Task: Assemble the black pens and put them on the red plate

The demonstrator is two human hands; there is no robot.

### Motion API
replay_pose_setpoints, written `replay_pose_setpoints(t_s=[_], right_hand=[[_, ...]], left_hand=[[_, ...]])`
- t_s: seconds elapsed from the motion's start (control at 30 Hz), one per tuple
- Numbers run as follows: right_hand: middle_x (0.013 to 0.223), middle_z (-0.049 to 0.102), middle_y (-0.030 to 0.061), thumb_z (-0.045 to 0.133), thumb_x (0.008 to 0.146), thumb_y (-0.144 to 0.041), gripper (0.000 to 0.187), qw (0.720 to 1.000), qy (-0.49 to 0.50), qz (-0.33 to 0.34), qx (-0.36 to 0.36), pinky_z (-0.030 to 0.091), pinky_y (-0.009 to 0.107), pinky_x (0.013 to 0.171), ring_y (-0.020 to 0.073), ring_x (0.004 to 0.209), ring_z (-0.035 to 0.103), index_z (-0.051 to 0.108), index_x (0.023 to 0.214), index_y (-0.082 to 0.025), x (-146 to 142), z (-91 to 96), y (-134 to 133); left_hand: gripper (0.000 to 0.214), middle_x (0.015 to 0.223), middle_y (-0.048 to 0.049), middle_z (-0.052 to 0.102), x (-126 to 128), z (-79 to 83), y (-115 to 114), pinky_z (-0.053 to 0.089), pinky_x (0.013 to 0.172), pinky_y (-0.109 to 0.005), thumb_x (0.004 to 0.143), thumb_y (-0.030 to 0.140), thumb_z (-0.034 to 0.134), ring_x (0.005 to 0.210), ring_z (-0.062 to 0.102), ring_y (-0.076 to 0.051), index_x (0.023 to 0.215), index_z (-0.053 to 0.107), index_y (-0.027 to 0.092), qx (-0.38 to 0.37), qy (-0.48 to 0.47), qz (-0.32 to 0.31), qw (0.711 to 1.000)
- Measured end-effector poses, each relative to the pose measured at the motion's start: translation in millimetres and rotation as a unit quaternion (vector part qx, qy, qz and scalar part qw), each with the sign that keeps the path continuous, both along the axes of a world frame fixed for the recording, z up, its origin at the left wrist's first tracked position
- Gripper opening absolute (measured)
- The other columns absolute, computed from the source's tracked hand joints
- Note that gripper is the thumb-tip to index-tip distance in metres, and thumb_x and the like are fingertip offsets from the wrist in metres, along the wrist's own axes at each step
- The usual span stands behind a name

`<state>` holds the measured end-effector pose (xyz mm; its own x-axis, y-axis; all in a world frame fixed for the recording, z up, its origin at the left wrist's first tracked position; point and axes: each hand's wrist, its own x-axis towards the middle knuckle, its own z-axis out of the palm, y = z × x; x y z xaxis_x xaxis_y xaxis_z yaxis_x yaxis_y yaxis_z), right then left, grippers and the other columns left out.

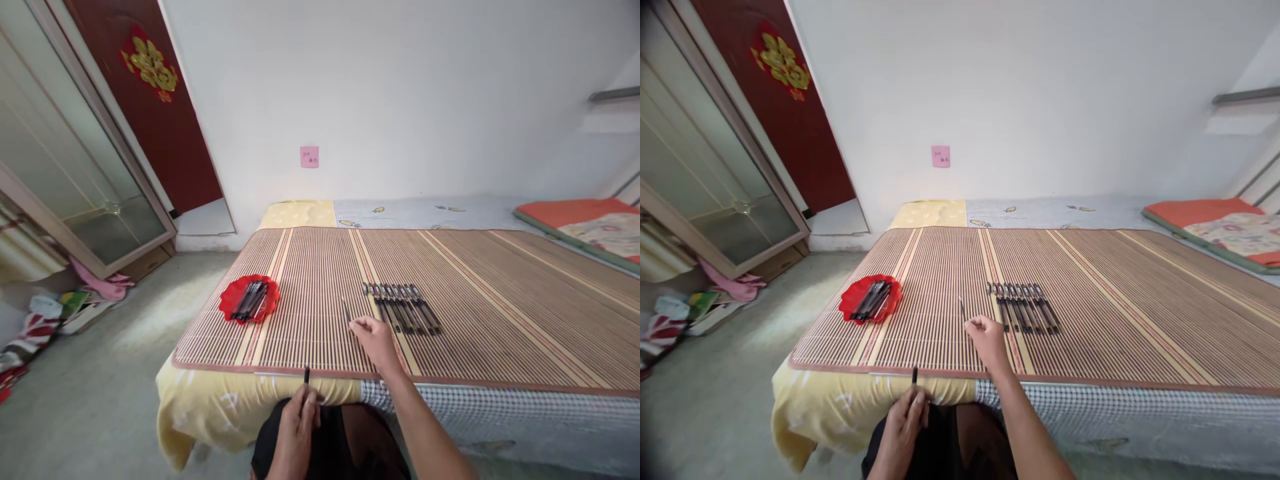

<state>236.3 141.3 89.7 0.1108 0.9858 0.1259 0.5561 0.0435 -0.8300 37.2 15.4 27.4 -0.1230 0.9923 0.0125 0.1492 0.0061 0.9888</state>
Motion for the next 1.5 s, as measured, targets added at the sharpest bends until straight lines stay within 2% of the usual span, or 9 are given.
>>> replay_pose_setpoints(t_s=[0.07, 0.17, 0.37, 0.5, 0.63, 0.77, 1.17, 1.3, 1.5], right_hand=[[0.06, 0.064, 0.0004, 0.06, 0.088, -0.046, 0.033, 0.989, 0.148, 0.029, -0.003, 0.042, 0.025, 0.053, 0.015, 0.055, 0.057, 0.071, 0.081, -0.016, -11, 8.5, -21], [0.056, 0.058, -0.0021, 0.074, 0.077, -0.052, 0.035, 0.932, 0.355, 0.059, -0.027, 0.039, 0.024, 0.05, 0.0116, 0.05, 0.048, 0.071, 0.076, -0.017, -27, 21.7, -51], [0.065, 0.064, 0.0001, 0.082, 0.07, -0.054, 0.039, 0.903, 0.421, 0.076, -0.043, 0.043, 0.025, 0.052, 0.012, 0.054, 0.052, 0.071, 0.076, -0.018, -44, 40.1, -92], [0.063, 0.06, -0.0011, 0.08, 0.074, -0.057, 0.04, 0.911, 0.392, 0.123, -0.044, 0.039, 0.024, 0.051, 0.0108, 0.054, 0.048, 0.07, 0.076, -0.018, -41, 53.5, -105], [0.054, 0.046, -0.0056, 0.071, 0.085, -0.059, 0.04, 0.915, 0.38, 0.133, -0.016, 0.032, 0.024, 0.049, 0.01, 0.051, 0.039, 0.071, 0.086, -0.018, -26, 68.8, -105], [0.066, 0.06, -0.0015, 0.068, 0.09, -0.055, 0.04, 0.91, 0.4, 0.112, 0.017, 0.037, 0.025, 0.054, 0.0106, 0.055, 0.044, 0.073, 0.106, -0.018, -13, 80.6, -103], [0.087, 0.073, 0.0051, 0.073, 0.089, -0.046, 0.027, 0.9, 0.405, 0.161, 0.019, 0.048, 0.026, 0.06, 0.0112, 0.063, 0.058, 0.074, 0.093, -0.019, -6, 87.5, -120], [0.086, 0.073, 0.0039, 0.076, 0.088, -0.043, 0.024, 0.899, 0.415, 0.132, 0.04, 0.054, 0.025, 0.064, 0.0112, 0.064, 0.062, 0.075, 0.093, -0.019, 3, 90.3, -123], [0.091, 0.072, 0.0027, 0.078, 0.087, -0.037, 0.017, 0.847, 0.512, 0.04, 0.136, 0.057, 0.022, 0.066, 0.0085, 0.066, 0.064, 0.075, 0.09, -0.021, 18, 110.9, -132]], left_hand=[[0.052, 0.069, -0.002, 0.061, 11, 26.0, 9, 0.041, 0.057, -0.025, 0.093, 0.067, 0.054, 0.06, 0.051, -0.015, 0.085, 0.068, 0.017, 0.006, -0.031, 0.001, 0.999], [0.051, 0.076, -0.0036, 0.065, 24, 59.1, 21, 0.034, 0.051, -0.023, 0.09, 0.065, 0.059, 0.055, 0.045, -0.011, 0.098, 0.07, 0.015, 0.01, -0.107, -0.018, 0.994], [0.043, 0.071, 0.0011, 0.059, 35, 92.7, 9, 0.021, 0.046, -0.02, 0.083, 0.056, 0.073, 0.048, 0.027, -0.004, 0.093, 0.066, 0.014, -0.009, -0.241, -0.08, 0.967], [0.043, 0.064, 0.0068, 0.046, 29, 100.5, -9, 0.022, 0.048, -0.02, 0.077, 0.052, 0.081, 0.051, 0.027, -0.005, 0.086, 0.06, 0.016, -0.019, -0.268, -0.078, 0.96], [0.04, 0.068, 0.0039, 0.054, 23, 103.6, -21, 0.021, 0.049, -0.022, 0.081, 0.052, 0.077, 0.052, 0.027, -0.006, 0.086, 0.059, 0.016, -0.011, -0.228, -0.099, 0.969], [0.04, 0.067, 0.0034, 0.056, 24, 103.1, -29, 0.024, 0.053, -0.023, 0.081, 0.053, 0.077, 0.052, 0.029, -0.007, 0.087, 0.06, 0.017, -0.018, -0.202, -0.111, 0.973], [0.039, 0.069, 0.0023, 0.057, 29, 110.3, -38, 0.028, 0.058, -0.024, 0.084, 0.054, 0.075, 0.058, 0.034, -0.009, 0.085, 0.062, 0.017, -0.014, -0.144, -0.127, 0.981], [0.051, 0.075, -0.0006, 0.061, 29, 113.6, -43, 0.02, 0.052, -0.025, 0.094, 0.064, 0.057, 0.053, 0.029, -0.008, 0.099, 0.066, 0.015, -0.016, -0.135, -0.171, 0.976], [0.06, 0.072, -0.0017, 0.058, 29, 116.1, -49, 0.019, 0.054, -0.027, 0.099, 0.067, 0.042, 0.055, 0.031, -0.009, 0.101, 0.069, 0.012, -0.024, -0.118, -0.177, 0.977]])
